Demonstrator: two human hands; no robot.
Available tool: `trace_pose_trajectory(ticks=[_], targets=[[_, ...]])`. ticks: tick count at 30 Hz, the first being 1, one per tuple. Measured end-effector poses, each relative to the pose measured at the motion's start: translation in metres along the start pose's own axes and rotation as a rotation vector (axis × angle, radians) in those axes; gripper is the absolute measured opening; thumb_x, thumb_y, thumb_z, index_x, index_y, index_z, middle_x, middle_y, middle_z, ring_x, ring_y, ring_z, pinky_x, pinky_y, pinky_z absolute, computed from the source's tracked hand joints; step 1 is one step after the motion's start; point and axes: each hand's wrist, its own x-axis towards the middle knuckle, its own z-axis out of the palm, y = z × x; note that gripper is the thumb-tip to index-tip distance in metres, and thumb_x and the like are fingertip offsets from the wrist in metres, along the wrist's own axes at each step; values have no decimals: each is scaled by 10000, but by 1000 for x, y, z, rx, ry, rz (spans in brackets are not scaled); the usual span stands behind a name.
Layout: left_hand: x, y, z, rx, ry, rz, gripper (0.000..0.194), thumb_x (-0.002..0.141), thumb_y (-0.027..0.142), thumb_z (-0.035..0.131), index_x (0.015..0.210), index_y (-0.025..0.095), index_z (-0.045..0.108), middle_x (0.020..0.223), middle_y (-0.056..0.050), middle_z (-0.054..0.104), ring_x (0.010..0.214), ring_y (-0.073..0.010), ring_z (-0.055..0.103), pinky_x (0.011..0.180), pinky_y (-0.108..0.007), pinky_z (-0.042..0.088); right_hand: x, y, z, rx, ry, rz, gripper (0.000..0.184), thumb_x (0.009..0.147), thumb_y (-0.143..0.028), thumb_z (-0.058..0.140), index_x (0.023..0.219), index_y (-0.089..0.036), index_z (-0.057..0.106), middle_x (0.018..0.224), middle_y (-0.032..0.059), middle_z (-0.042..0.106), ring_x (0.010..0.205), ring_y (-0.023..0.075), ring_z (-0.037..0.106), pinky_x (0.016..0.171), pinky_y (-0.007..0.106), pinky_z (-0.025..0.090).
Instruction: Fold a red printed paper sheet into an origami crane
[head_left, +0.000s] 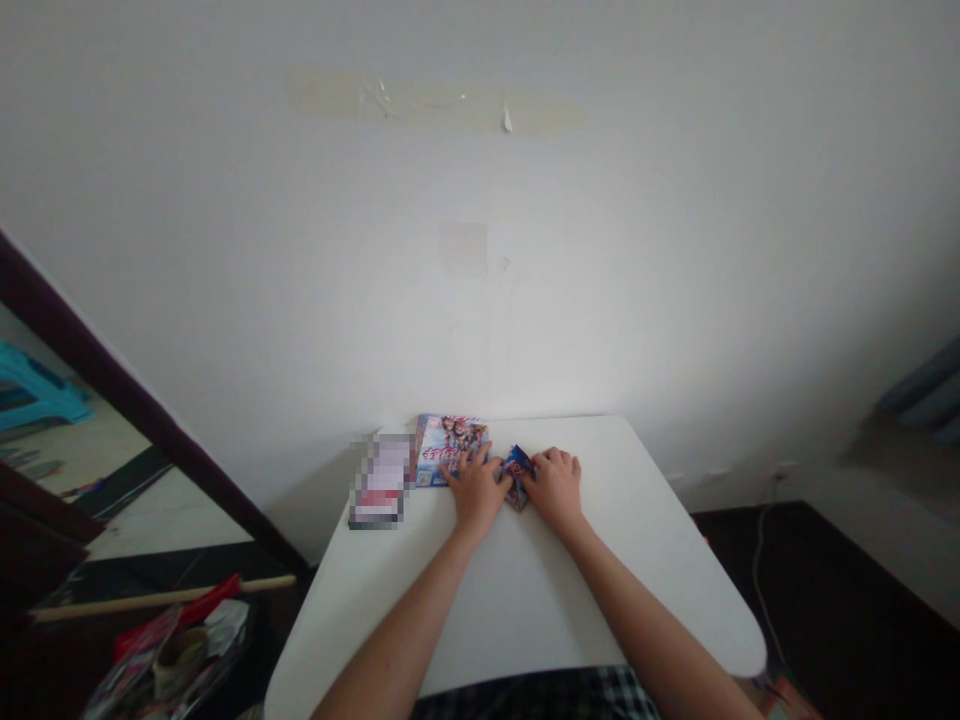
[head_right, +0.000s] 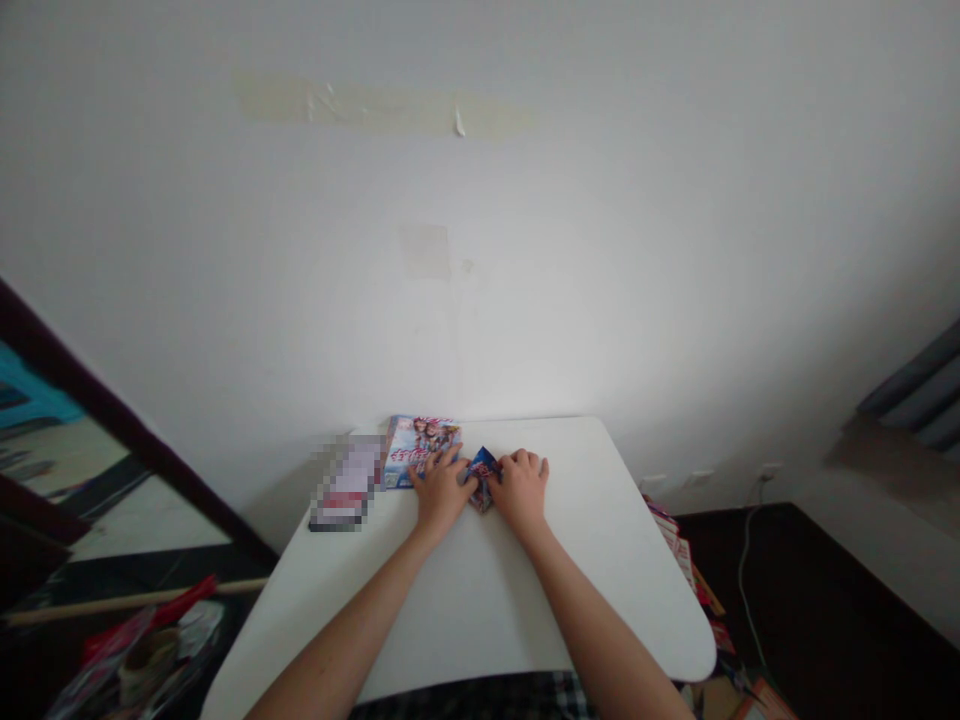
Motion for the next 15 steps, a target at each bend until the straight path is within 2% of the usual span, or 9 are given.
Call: trace_pose_trajectory(ticks=[4, 9, 12, 15], targets=[[0, -2, 0, 2, -15, 15, 247, 843, 349, 615, 1053, 335, 743, 1536, 21, 487, 1397, -357, 383, 1158, -764, 107, 0, 8, -2, 69, 1, -25, 171, 864, -339, 644, 986, -261, 735, 1100, 69, 637, 1157, 261, 473, 1107, 462, 235], [-1, -1, -3, 17, 4, 14, 239, 844, 343, 613, 1039, 342, 750, 1532, 29, 491, 1393, -366, 386, 1151, -765, 126, 5, 22, -6, 165, -27, -91, 199, 897, -392, 610, 966, -277, 756, 1110, 50, 642, 1176, 238, 467, 1093, 429, 281], [-1, 0, -5, 7, -19, 5, 248, 847, 346, 613, 1054, 354, 749, 1537, 23, 483, 1404, -369, 373, 1146, -768, 132, 10, 33, -10, 221, -109, -161, 213, 914, -316, 565, 975, -301, 769, 1129, 34, 653, 1201, 225, 460, 1099, 422, 291], [-1, 0, -5, -9, -23, 14, 244, 857, 375, 610, 1058, 371, 748, 1544, 29, 474, 1411, -374, 360, 1136, -780, 125, 13, 41, -13, 248, -169, -193, 222, 861, -256, 615, 1004, -319, 773, 1157, 24, 651, 1210, 231, 451, 1101, 422, 299]])
